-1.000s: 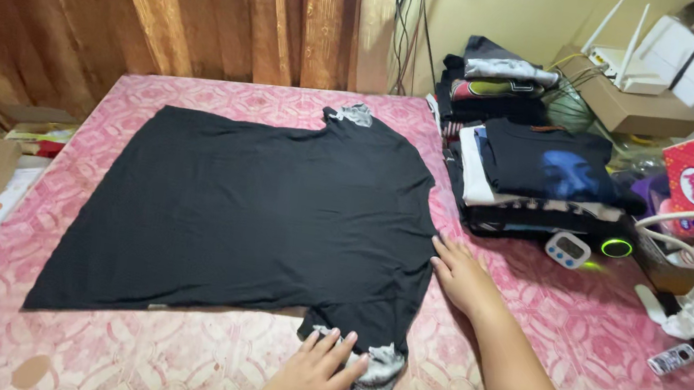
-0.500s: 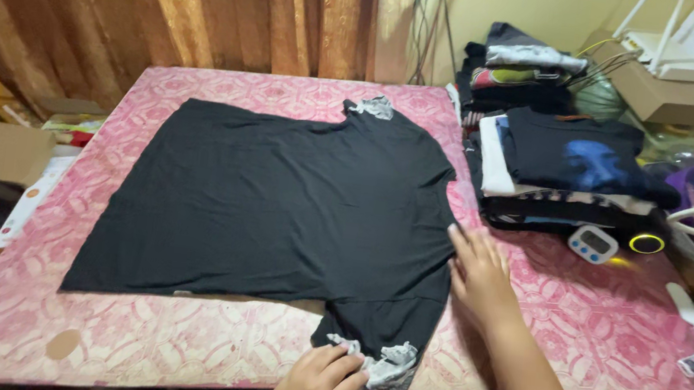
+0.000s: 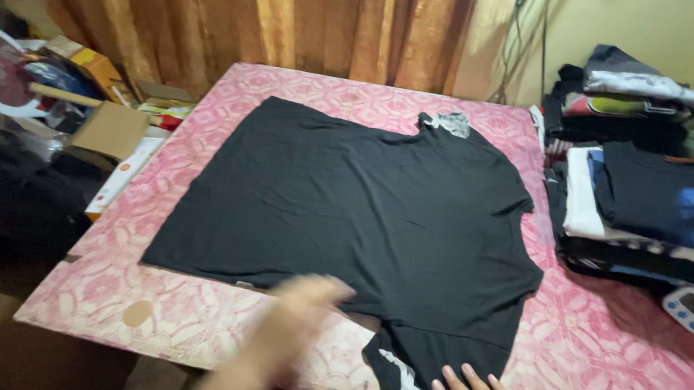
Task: The person folds two black t-shirts on a pink patterned table. They smooth each shirt, fold the sleeves and sides, then fold the bottom up to create a compact rectangle. The folded shirts are stacked on the right side of the table.
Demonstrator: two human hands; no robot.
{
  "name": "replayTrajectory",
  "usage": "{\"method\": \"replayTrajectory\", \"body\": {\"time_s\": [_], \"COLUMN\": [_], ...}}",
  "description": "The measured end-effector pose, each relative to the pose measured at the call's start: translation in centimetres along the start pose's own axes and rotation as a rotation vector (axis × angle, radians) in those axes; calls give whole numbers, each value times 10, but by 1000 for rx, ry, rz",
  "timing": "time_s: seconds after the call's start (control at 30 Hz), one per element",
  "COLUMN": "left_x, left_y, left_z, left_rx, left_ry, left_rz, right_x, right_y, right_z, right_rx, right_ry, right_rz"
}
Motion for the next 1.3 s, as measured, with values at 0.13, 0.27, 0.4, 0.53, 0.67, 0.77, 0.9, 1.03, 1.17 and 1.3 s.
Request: {"method": "replayTrajectory", "body": {"time_s": [0.13, 0.27, 0.4, 0.53, 0.67, 0.77, 0.9, 1.03, 1.17, 1.3], "left_x": [-110, -151, -169, -192, -222, -251, -263, -263, -273, -270], "left_y": [-62, -93, -128, -172, -194, -194, -184, -185, -194, -210], "left_z": [41, 124, 206, 250, 256, 249, 243, 196, 113, 34], "left_rx": [-544, -537, -92, 46, 22, -43, -451, -570, -463, -449], "left_ry": [-124, -227, -44, -3, -59, -59, 251, 433, 368, 378], "left_rz": [-684, -910, -847, -785, -781, -638, -430, 5, 186, 56], "right_x": [3, 14, 5, -15, -35, -54, -67, -49, -10, 61], "right_y": [10, 23, 38, 54, 67, 78, 92, 123, 173, 224], "right_z": [30, 50, 72, 71, 50, 21, -29, -72, -131, -199], "right_rx": [-70, -143, 55, 303, 592, 717, 779, 906, 603, 616], "right_ry": [-42, -115, -281, -461, -739, -748, -556, -562, -584, -639], "right_rz": [-88, -134, -437, -718, -825, -821, -905, -986, -1074, -1232]}}
Point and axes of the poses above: each hand's wrist, its own z-axis away from the middle knuckle, its own x-axis out of the palm, y = z × x, the point moved 3 cm from there along -z, towards the middle knuckle, and after that the axes turned 15 degrees about z, right-handed, at the moved point
